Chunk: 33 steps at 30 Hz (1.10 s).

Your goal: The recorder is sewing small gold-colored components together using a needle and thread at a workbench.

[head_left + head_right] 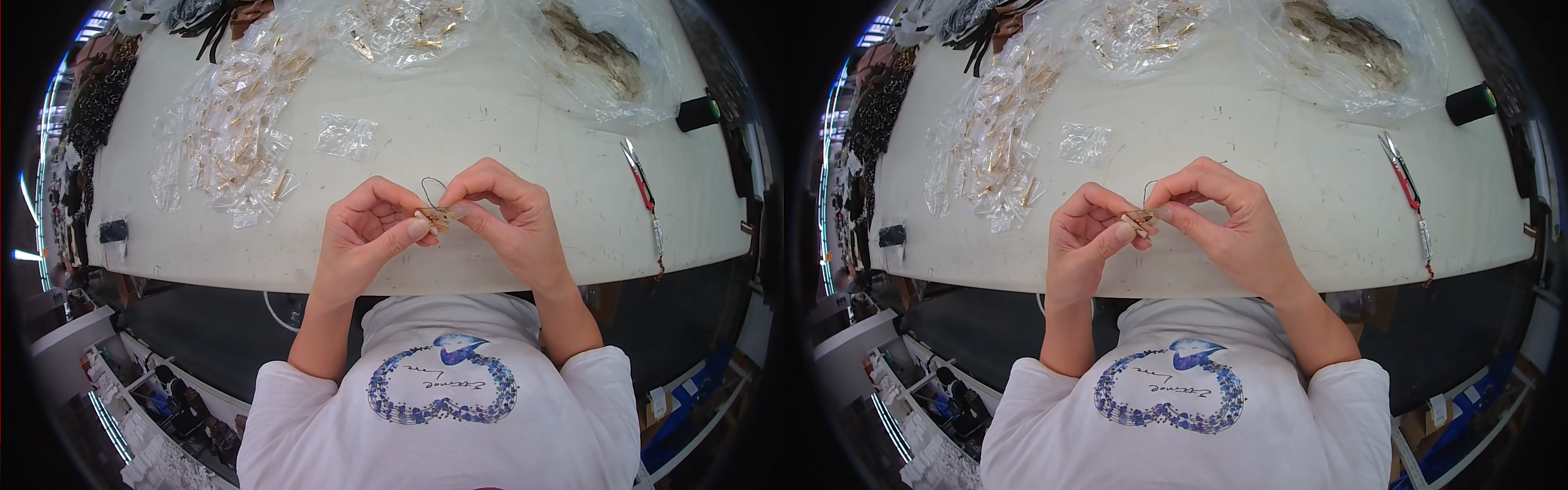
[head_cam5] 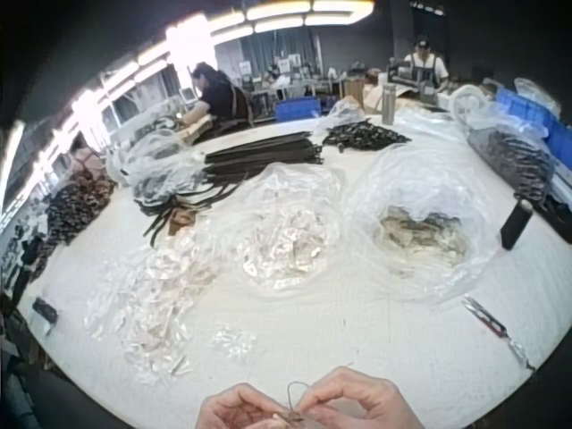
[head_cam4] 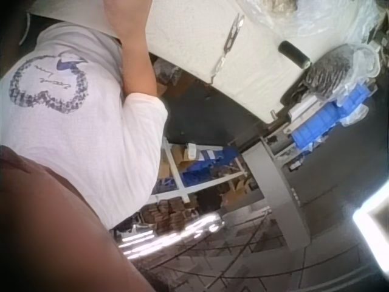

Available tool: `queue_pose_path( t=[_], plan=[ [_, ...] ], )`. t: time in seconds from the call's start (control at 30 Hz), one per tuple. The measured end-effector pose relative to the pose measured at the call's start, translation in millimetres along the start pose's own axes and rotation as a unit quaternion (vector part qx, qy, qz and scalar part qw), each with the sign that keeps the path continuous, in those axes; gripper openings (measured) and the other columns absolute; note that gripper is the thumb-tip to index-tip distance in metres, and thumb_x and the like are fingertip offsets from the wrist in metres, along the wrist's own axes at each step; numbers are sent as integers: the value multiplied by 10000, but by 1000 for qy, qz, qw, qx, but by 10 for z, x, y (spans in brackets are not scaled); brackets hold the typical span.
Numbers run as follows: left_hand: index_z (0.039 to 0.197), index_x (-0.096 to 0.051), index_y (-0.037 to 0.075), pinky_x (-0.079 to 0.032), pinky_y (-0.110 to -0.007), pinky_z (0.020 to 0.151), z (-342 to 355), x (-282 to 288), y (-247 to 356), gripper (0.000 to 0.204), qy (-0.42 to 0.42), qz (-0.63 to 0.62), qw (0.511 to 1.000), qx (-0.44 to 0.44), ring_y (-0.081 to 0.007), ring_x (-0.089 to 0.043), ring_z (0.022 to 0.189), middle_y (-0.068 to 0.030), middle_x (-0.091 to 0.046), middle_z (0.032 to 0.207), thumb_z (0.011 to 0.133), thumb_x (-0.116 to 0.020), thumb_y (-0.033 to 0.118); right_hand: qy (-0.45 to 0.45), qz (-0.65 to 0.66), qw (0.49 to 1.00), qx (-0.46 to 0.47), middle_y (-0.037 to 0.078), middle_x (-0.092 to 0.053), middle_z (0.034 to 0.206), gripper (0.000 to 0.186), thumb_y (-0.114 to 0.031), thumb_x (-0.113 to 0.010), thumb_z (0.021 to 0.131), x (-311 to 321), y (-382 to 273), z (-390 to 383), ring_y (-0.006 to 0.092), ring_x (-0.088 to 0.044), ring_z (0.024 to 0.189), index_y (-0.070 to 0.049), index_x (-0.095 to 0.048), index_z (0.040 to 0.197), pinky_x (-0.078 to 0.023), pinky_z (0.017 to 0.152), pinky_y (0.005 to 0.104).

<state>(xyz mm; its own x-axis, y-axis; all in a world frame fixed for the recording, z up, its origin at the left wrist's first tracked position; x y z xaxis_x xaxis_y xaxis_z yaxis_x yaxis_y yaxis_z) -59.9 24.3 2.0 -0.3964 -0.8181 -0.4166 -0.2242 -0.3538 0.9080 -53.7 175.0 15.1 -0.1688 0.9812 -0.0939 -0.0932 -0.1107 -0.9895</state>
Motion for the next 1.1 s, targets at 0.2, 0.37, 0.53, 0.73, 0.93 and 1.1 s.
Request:
queue_pose_path(
  t=[0.2,0.37,0.53,0.73,0.93,1.1],
  plan=[
    [1012,-587,-31,-608,-314,757,-3,13,-2,126,14,11,1000,4,-184,-691,896,-144,-685,951,906,-651,-10,-2,8,1000,-1,42,-666,952,124,23,-665,873,-5,16,-8,137,-650,909,-35,-715,970,-520,842,280],
    [1038,-593,-42,-609,-315,791,2,-4,4,134,-3,2,1000,2,-176,-685,923,-146,-686,979,914,-643,-25,-6,15,1000,2,42,-665,953,126,28,-661,876,-13,18,-5,139,-651,911,-33,-712,974,-522,846,279],
    [982,-582,-5,-591,-292,715,22,-3,-76,116,14,-10,998,56,-170,-692,828,-129,-687,898,904,-659,32,-13,58,998,-25,50,-667,969,101,30,-642,896,-42,36,-7,139,-655,913,3,-699,974,-534,852,278],
    [975,-603,4,-575,-272,705,34,61,-144,128,37,11,995,90,-150,-690,792,-125,-704,892,899,-685,66,12,89,993,-73,74,-679,1010,127,30,-593,928,-36,58,-5,135,-653,946,45,-658,1036,-547,871,273],
    [991,-619,-3,-566,-262,708,65,95,-128,130,63,44,994,73,-137,-687,787,-119,-710,902,898,-689,54,50,93,993,-44,77,-688,985,108,-24,-625,920,-11,-77,29,144,-663,920,3,-671,1014,-546,756,279],
    [1023,-617,-24,-569,-254,746,56,83,-98,158,58,66,995,56,-129,-679,847,-104,-698,949,911,-693,58,-14,-215,973,79,87,-676,949,101,-54,-681,850,-121,-301,43,209,-666,880,-79,-707,944,-535,710,295]
  ],
)
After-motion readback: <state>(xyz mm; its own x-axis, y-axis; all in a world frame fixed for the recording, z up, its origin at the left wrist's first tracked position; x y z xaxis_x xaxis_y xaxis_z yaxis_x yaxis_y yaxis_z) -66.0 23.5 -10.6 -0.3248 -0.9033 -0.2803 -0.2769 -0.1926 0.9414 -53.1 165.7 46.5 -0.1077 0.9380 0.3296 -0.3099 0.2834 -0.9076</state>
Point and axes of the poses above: each hand's wrist, its own z-axis towards the middle knuckle, its own x-axis out of the back of the hand, y = z × x, the point moved 9 cm from there along z, towards the middle knuckle
